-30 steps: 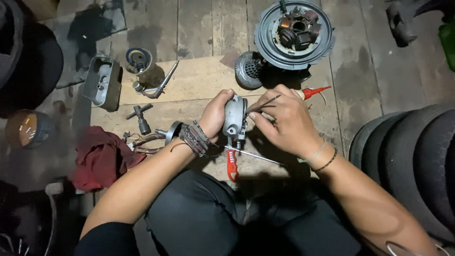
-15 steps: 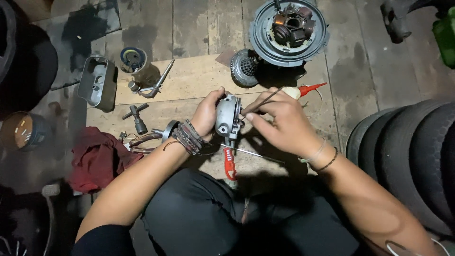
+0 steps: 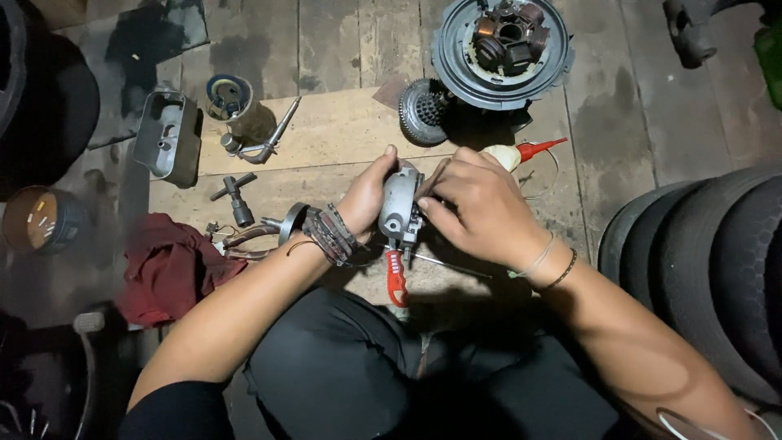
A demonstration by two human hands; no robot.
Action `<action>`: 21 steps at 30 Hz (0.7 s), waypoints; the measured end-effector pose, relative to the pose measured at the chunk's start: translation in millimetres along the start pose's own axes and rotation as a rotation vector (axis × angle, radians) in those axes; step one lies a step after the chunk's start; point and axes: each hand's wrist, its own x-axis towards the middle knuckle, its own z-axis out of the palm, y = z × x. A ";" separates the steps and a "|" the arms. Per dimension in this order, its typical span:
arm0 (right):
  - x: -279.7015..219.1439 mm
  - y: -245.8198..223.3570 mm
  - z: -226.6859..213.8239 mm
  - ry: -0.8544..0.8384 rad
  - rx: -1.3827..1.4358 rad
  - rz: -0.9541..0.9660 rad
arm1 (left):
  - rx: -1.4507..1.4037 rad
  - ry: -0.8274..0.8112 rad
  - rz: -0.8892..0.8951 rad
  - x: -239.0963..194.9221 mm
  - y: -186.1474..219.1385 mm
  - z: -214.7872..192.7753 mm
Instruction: Cleaning a small metal carburetor component using a pick tool and a cleaning cloth to remove debris from small orifices.
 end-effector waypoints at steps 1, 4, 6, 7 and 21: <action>-3.5 8.4 4.9 -0.001 0.000 0.001 | -0.001 0.000 -0.001 -13.1 11.0 9.0; -7.7 29.7 4.3 0.071 -0.012 0.028 | 0.414 -0.037 0.183 -31.3 22.8 21.8; -1.1 40.4 -16.0 0.169 0.041 0.088 | 0.503 -0.104 0.235 -12.7 4.1 10.9; -3.8 40.0 -19.8 0.171 0.038 0.088 | 0.504 -0.107 0.237 -31.6 18.1 23.5; -4.7 -1.1 -24.6 0.183 0.365 0.092 | 0.338 -0.115 0.450 -72.4 53.4 49.4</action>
